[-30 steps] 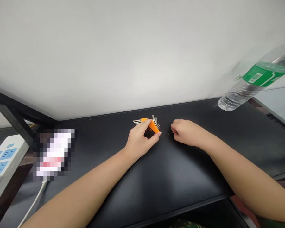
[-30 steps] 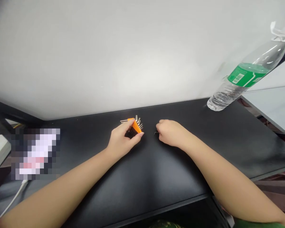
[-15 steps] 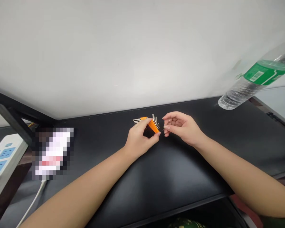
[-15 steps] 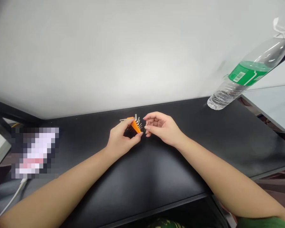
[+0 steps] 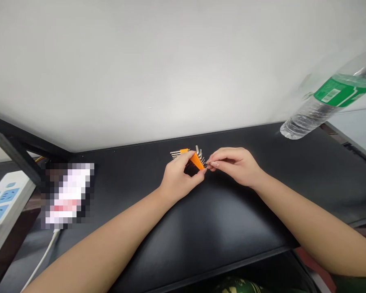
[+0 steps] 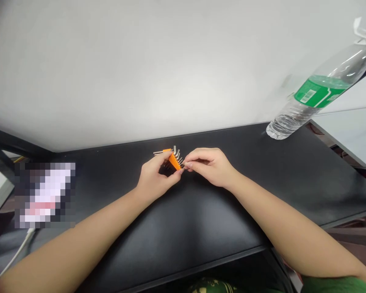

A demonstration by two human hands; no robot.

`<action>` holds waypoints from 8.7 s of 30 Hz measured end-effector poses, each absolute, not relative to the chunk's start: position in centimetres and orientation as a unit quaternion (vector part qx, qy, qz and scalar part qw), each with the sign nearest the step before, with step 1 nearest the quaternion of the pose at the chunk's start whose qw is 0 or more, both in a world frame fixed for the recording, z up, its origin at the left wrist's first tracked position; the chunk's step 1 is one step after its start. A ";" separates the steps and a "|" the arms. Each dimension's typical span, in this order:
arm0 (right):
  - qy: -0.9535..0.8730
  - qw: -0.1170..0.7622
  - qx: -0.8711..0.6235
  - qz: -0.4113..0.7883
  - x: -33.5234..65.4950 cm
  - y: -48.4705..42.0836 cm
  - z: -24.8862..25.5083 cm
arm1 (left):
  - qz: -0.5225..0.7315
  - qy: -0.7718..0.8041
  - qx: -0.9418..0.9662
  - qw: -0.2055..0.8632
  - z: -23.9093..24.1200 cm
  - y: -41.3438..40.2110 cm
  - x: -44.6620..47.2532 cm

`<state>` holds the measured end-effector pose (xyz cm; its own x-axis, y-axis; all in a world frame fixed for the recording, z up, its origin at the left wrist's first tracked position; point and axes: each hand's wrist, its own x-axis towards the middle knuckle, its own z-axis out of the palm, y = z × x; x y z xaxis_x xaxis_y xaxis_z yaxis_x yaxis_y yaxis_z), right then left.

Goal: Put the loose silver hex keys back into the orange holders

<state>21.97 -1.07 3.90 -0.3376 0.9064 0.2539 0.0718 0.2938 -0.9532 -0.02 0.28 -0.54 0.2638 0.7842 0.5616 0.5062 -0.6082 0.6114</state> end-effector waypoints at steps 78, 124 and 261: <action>-0.714 0.247 -0.654 0.040 31.0 6.1 -0.2 | 0.189 0.526 0.827 0.053 -0.2 3.1 -1.9; -0.424 0.406 -0.445 0.676 17.5 -0.6 1.2 | 0.375 0.430 0.806 0.157 0.7 -0.6 0.7; -0.464 0.478 -0.268 0.697 23.3 1.3 3.4 | 0.268 0.306 0.889 0.213 1.1 0.7 -0.4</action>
<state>23.26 1.27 3.38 -0.4004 0.9137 0.0700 -0.4170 -0.1136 -0.9018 -0.44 0.68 1.06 0.6697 0.6573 0.3457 0.4296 -0.7226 0.5415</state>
